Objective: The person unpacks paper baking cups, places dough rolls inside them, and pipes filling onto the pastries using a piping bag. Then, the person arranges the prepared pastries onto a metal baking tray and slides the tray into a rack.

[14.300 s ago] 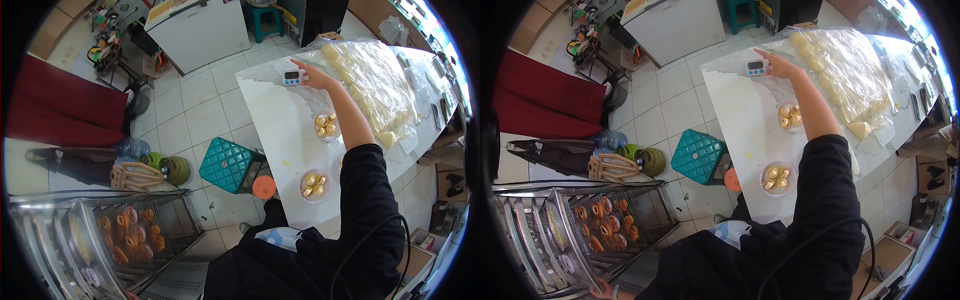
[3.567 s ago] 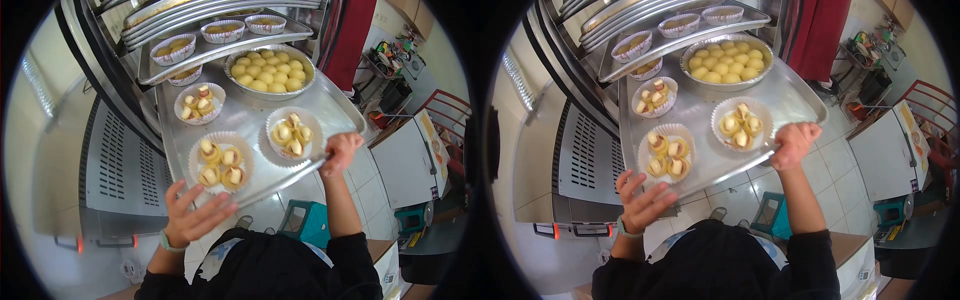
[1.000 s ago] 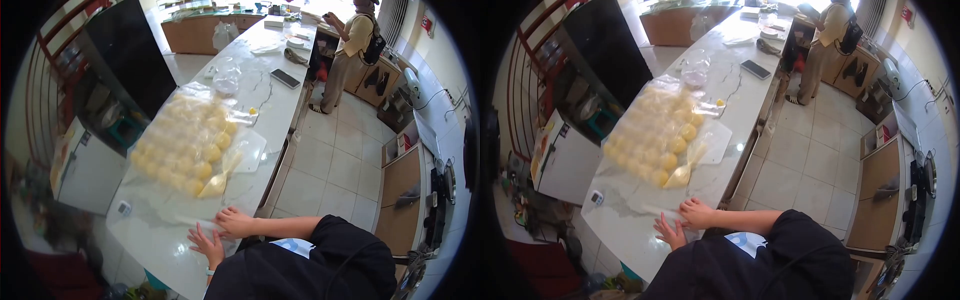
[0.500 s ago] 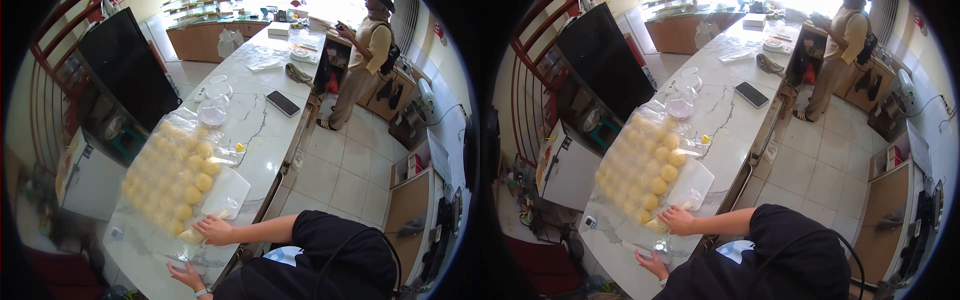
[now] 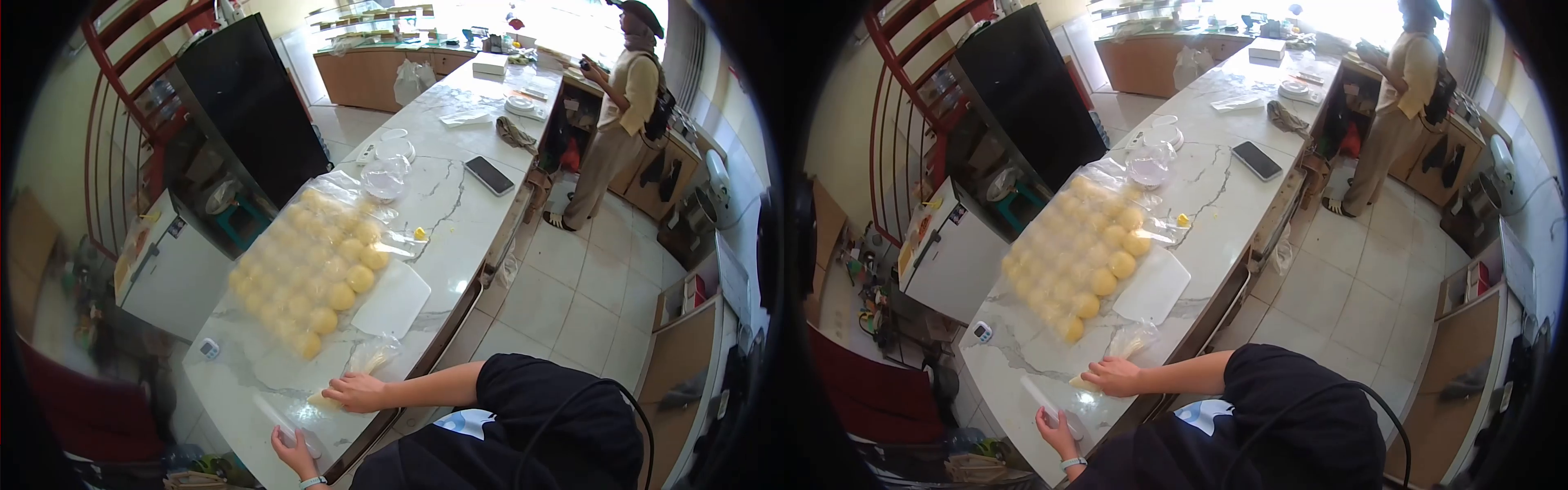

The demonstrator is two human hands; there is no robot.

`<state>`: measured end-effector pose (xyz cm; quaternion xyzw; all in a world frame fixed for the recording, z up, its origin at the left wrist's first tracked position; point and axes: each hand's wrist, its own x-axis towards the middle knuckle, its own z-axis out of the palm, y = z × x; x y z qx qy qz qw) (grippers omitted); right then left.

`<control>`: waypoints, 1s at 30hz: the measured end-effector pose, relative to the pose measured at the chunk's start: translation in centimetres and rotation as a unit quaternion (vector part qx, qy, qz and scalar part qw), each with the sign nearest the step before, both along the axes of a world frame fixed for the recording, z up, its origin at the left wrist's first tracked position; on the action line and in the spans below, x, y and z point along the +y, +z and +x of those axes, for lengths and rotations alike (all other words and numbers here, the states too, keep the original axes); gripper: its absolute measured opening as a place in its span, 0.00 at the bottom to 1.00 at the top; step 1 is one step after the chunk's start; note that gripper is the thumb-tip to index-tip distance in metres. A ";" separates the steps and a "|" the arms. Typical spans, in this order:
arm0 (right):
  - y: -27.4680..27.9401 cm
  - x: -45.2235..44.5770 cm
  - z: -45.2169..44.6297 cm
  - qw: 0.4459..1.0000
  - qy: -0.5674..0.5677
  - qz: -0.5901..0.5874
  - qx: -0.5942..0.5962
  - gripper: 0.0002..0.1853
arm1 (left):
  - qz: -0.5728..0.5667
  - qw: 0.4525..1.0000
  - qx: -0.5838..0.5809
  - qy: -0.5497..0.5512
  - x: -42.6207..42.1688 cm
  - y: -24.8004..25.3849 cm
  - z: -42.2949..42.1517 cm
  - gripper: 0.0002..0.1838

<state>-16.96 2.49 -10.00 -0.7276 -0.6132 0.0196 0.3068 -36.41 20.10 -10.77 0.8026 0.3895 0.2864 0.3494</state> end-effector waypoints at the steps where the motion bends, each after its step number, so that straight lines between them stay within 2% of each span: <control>1: 0.0 0.8 -0.7 1.000 -0.009 0.003 0.000 0.24 | 0.003 1.000 0.000 -0.009 0.7 0.2 -0.7 0.26; 3: 0.7 3.1 -1.7 0.996 -0.059 -0.073 -0.008 0.24 | -0.012 0.999 0.013 -0.041 2.5 0.4 -1.7 0.26; 7: -0.2 9.5 -3.2 0.985 -0.140 -0.088 -0.042 0.25 | -0.035 0.997 -0.028 -0.061 5.2 -0.8 -3.3 0.25; 9: 0.1 11.2 -4.1 0.962 -0.241 -0.022 -0.123 0.26 | -0.048 0.996 -0.047 -0.063 5.4 -0.6 -3.9 0.24; 10: 0.1 11.4 -4.8 0.961 -0.247 -0.025 -0.126 0.26 | -0.051 0.995 -0.050 -0.069 5.6 -0.8 -4.1 0.24; 12: 2.5 9.9 -7.2 0.944 -0.283 0.134 -0.103 0.26 | -0.053 0.992 -0.071 -0.089 5.9 -1.1 -4.7 0.28; 13: 2.3 8.9 -8.2 0.943 -0.290 0.131 -0.103 0.26 | -0.056 0.992 -0.069 -0.095 6.0 -1.0 -4.9 0.28; 15: 1.3 5.6 -11.2 0.963 -0.221 0.149 -0.044 0.25 | -0.022 0.986 -0.025 -0.165 6.1 -0.6 -5.8 0.34; 16: 0.2 3.3 -12.8 0.968 -0.213 0.133 -0.015 0.24 | -0.025 0.985 -0.020 -0.172 5.9 -0.3 -6.3 0.34; 18: -2.4 -2.6 -15.9 0.968 -0.224 0.101 0.045 0.24 | 0.130 0.963 0.018 -0.236 5.4 0.2 -7.0 0.39; 21: -7.4 -11.7 -21.5 0.922 -0.363 -0.074 0.118 0.24 | 0.154 0.950 0.024 -0.270 4.8 -0.1 -8.0 0.44; 24: -10.4 -19.6 -26.6 0.865 -0.422 -0.137 0.235 0.19 | 0.190 0.937 0.055 -0.287 3.7 0.6 -8.8 0.47; 25: -10.7 -21.0 -27.2 0.867 -0.414 -0.141 0.237 0.19 | 0.188 0.939 0.060 -0.281 3.6 0.4 -8.8 0.47; 27: -11.4 -23.6 -28.1 0.808 -0.428 -0.216 0.342 0.16 | 0.234 0.925 0.056 -0.295 4.1 -0.9 -8.7 0.49; 28: -12.0 -24.3 -27.9 0.806 -0.422 -0.245 0.337 0.16 | 0.228 0.930 0.051 -0.283 3.7 -0.5 -8.5 0.49; 30: -14.6 -26.3 -26.6 0.805 -0.360 -0.336 0.330 0.17 | 0.289 0.914 0.055 -0.278 4.0 -1.1 -8.5 0.47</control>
